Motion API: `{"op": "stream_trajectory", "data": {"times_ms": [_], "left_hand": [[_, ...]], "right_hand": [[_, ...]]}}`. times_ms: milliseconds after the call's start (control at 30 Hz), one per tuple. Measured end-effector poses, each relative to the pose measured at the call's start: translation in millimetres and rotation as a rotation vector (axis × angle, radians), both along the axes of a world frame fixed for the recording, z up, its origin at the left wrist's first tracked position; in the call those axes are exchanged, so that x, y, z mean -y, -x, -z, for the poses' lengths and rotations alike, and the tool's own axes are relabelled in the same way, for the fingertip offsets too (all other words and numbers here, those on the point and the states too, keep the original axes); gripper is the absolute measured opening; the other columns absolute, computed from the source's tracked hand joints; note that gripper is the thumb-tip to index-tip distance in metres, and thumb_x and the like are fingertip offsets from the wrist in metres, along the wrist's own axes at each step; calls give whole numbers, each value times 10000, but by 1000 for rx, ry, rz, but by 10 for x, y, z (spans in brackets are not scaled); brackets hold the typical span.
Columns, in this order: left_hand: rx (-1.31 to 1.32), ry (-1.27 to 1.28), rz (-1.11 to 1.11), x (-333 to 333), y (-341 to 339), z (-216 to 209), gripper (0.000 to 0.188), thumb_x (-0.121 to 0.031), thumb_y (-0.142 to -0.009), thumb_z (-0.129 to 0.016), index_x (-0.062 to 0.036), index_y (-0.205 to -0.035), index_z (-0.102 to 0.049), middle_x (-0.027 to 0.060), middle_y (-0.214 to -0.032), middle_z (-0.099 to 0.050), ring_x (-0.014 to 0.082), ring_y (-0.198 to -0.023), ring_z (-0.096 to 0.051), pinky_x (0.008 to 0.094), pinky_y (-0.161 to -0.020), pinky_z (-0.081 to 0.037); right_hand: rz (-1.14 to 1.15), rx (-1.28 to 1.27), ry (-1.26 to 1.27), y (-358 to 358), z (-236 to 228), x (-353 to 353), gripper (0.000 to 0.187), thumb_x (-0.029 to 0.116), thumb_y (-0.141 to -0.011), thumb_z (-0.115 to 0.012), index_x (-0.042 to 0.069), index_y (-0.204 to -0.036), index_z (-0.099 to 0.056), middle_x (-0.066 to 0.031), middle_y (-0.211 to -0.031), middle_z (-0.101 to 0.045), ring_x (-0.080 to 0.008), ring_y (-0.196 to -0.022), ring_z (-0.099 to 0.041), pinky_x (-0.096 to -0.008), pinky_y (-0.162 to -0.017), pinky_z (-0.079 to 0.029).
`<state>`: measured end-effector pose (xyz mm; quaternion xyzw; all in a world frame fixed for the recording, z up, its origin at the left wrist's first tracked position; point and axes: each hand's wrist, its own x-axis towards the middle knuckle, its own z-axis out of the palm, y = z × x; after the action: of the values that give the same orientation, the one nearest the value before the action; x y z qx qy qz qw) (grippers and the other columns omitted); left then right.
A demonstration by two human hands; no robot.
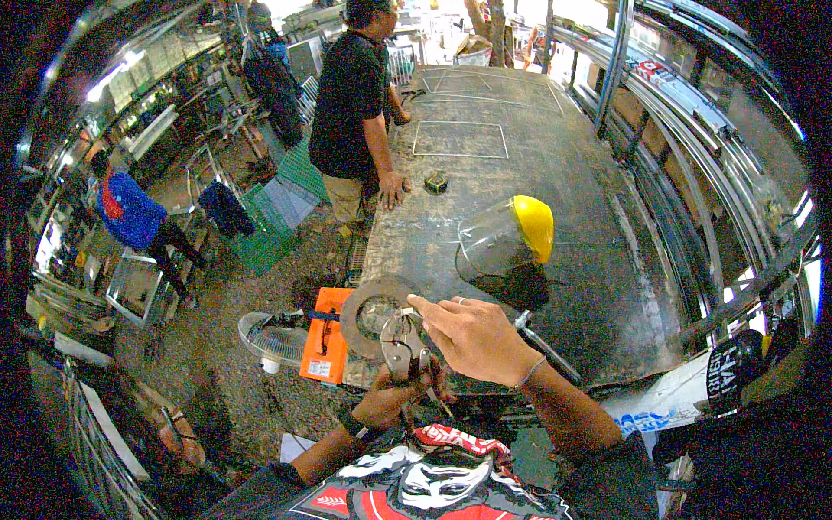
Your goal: The person uses pliers to hold a small metal piece and a hammer to repeatedly strike and shape it on a metal workbench. The person adjusts the grip and position of the metal piece between strikes.
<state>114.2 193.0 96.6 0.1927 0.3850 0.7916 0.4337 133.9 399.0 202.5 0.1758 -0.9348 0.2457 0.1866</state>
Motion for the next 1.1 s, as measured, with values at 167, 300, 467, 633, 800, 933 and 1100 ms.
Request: {"op": "stream_trajectory", "data": {"times_ms": [167, 300, 467, 633, 800, 933, 1100], "left_hand": [[-38, 34, -12, 6, 17, 26, 218, -123, -1021, -632, -14, -1207, -600, 97, -1023, -690, 248, -909, -702, 411, -798, -602], [-84, 27, -72, -16, -1, 0, 216, -145, -1033, -640, -20, -1198, -577, 88, -968, -668, 208, -841, -699, 379, -724, -605], [90, 81, -116, 9, 28, -149, 176, -145, -1034, -636, -31, -1158, -586, 75, -911, -657, 200, -797, -684, 359, -687, -596], [24, 109, -159, 2, 107, -245, 161, -155, -1031, -646, -39, -1130, -593, 61, -861, -637, 185, -760, -666, 351, -657, -584], [5, 105, -150, -2, 121, -201, 148, -158, -1027, -656, -45, -1101, -596, 42, -849, -626, 161, -743, -639, 336, -636, -550], [-71, 97, -175, -4, 132, -145, 140, -156, -1017, -674, -51, -1076, -603, 23, -845, -623, 134, -718, -608, 303, -622, -505], [17, 122, -159, 28, 138, -112, 142, -148, -1005, -690, -56, -1069, -603, 13, -831, -608, 127, -716, -594, 286, -629, -492]], "right_hand": [[7, 41, -10, 14, 3, 16, 409, 204, -1007, -593, 49, -1385, -582, -160, -921, -714, -359, -856, -696, -459, -784, -565], [15, 63, 17, -15, -95, 3, 461, 203, -973, -664, 32, -1395, -589, -185, -1060, -695, -356, -982, -672, -436, -876, -548], [29, 19, 162, -42, -230, -108, 510, 163, -909, -765, 2, -1367, -611, -173, -1164, -680, -321, -1111, -644, -395, -978, -513], [3, 81, 327, -65, -191, -186, 379, 117, -917, -750, 10, -1273, -676, -158, -1118, -706, -301, -1036, -687, -376, -916, -544], [13, 42, 360, -81, -77, -156, 286, 85, -938, -718, -3, -1210, -704, -168, -1105, -708, -312, -989, -702, -362, -860, -561], [16, 65, 412, -109, -109, -155, 299, 32, -925, -704, 14, -1224, -708, -150, -1143, -721, -271, -1062, -703, -372, -913, -553], [19, 151, 603, -186, 134, -343, 332, 75, -988, -622, 2, -1309, -657, -136, -1227, -710, -246, -1112, -688, -383, -983, -532]]}}
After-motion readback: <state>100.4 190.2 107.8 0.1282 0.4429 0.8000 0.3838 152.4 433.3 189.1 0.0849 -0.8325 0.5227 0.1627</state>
